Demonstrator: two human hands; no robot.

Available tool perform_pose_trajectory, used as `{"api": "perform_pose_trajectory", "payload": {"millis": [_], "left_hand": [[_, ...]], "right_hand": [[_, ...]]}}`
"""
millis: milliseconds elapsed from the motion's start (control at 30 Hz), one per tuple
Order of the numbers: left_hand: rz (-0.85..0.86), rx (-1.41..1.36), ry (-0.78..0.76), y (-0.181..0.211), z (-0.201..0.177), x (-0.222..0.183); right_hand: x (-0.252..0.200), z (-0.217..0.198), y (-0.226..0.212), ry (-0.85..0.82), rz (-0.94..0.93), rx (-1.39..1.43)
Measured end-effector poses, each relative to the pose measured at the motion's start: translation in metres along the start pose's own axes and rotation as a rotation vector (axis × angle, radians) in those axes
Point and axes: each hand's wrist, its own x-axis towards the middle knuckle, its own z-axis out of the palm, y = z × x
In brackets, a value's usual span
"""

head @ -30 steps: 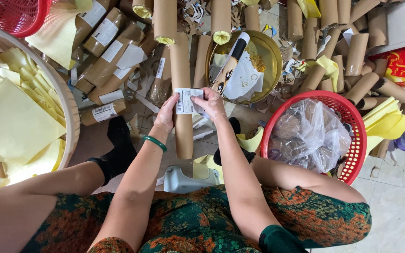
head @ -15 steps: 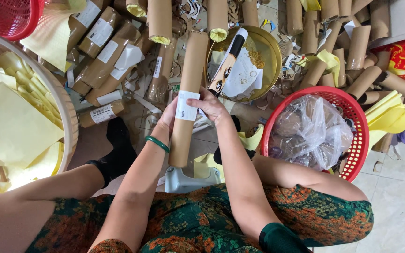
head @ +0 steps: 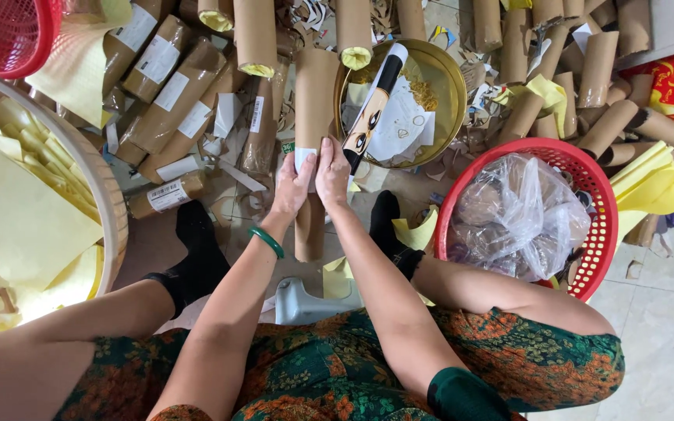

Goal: The person wraps cardboard tubes with paper by hand. They apply labels to the tubes and then wrap them in yellow paper, tucking the paper into the ends of the tubes.

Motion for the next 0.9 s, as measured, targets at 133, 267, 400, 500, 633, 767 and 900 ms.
{"api": "perform_pose_trajectory", "payload": {"millis": [133,267,400,500,633,767,900], "left_hand": [[0.039,-0.095,0.028,0.015,-0.001,0.011],[0.264,0.309,0.228,0.027,-0.006,0.017],[0.526,0.620,0.314,0.025,0.004,0.016],[0.413,0.444,0.065,-0.027,0.023,0.035],[0.190,0.319,-0.087,0.036,0.044,0.042],[0.235,0.386,-0.238,0.081,0.064,0.059],[0.208,0.461,-0.138,0.123,0.063,0.058]], "right_hand": [[0.011,-0.027,-0.011,0.090,-0.131,-0.153],[0.022,-0.048,0.011,0.191,-0.249,-0.369],[0.029,-0.047,0.052,0.059,-0.013,-0.310],[0.037,-0.044,0.081,-0.003,0.335,0.091],[0.032,-0.061,0.075,-0.056,0.418,0.640],[0.021,-0.078,0.034,-0.311,0.251,0.836],[0.028,-0.101,0.003,-0.633,0.155,0.648]]}}
